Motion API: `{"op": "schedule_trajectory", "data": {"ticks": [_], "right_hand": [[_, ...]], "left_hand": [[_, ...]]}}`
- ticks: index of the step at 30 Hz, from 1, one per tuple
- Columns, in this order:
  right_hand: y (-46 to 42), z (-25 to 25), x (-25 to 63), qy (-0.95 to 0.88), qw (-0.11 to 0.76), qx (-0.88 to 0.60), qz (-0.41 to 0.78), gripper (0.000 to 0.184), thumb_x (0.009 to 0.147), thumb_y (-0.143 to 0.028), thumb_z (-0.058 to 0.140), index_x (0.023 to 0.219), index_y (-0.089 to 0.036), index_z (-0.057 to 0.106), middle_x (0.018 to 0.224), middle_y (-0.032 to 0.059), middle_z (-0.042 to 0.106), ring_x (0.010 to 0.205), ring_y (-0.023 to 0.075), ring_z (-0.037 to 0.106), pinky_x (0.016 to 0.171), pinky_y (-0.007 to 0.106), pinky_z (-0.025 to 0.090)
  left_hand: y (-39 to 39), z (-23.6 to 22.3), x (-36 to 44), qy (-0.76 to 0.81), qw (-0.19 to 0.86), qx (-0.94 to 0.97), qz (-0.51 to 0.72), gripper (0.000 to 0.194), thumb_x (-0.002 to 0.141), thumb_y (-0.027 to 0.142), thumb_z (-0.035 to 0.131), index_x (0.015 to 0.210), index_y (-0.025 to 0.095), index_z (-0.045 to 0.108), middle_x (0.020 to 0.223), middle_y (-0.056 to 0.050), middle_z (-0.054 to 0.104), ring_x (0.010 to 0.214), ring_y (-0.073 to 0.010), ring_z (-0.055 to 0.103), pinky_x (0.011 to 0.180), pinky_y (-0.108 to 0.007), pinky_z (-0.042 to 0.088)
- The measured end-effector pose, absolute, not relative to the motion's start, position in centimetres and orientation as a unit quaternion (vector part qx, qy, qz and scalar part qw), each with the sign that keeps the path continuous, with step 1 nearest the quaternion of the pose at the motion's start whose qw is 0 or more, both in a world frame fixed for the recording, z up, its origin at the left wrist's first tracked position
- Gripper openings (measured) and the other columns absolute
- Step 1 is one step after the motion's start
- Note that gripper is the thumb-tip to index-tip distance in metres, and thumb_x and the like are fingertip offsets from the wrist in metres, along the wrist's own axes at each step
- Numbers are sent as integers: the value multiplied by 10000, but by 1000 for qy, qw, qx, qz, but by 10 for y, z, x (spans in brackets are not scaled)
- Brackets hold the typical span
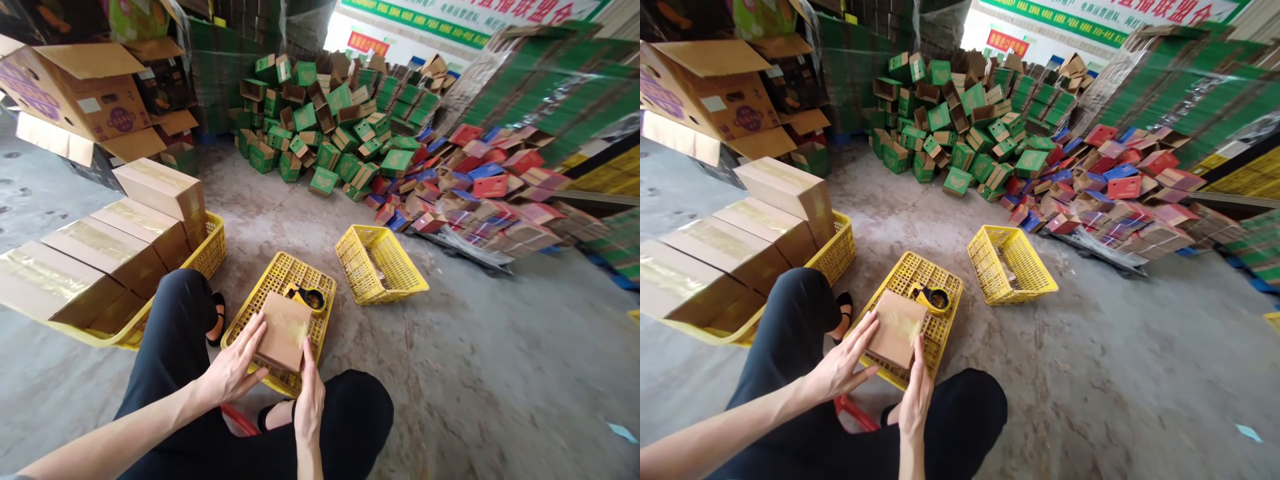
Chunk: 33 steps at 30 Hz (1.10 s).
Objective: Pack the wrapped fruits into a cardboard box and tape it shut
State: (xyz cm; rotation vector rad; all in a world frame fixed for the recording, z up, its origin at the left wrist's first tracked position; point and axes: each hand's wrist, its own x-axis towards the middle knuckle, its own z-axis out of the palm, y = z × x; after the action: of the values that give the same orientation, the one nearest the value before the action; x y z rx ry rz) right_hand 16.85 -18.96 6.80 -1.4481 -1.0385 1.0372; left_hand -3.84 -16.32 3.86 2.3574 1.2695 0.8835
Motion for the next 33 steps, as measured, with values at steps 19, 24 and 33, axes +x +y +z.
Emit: {"op": "schedule_trajectory", "data": {"ticks": [19, 24, 33], "right_hand": [[-186, 66, 163, -345, 539, -675, 367, 532, 879, -655, 596, 1047, -179, 765, 1127, 135, 774, 1060, 298, 715, 875, 341, 557], [-170, 64, 169, -349, 512, -684, 384, 498, 791, -682, 683, 820, -185, 694, 810, 75, 758, 802, 250, 704, 720, 321, 543], [-161, 62, 175, -358, 504, -662, 424, 373, 731, -554, 768, 770, -208, 636, 689, -25, 650, 682, 178, 613, 659, 283, 504]], "left_hand": [[-164, 32, -38, 452, 191, 815, 310, 897, 999, 417, 555, 1661, 178, -2, 1722, -169, 38, 1563, -377, 180, 1201, -519, 392], [-163, 31, -38, 450, 193, 815, 309, 882, 1001, 399, 551, 1661, 172, 12, 1722, -169, 47, 1565, -372, 174, 1213, -516, 374], [-169, 42, -40, 450, 203, 813, 309, 893, 1009, 468, 533, 1663, 185, -6, 1722, -162, 56, 1563, -372, 189, 1204, -523, 389]]}}
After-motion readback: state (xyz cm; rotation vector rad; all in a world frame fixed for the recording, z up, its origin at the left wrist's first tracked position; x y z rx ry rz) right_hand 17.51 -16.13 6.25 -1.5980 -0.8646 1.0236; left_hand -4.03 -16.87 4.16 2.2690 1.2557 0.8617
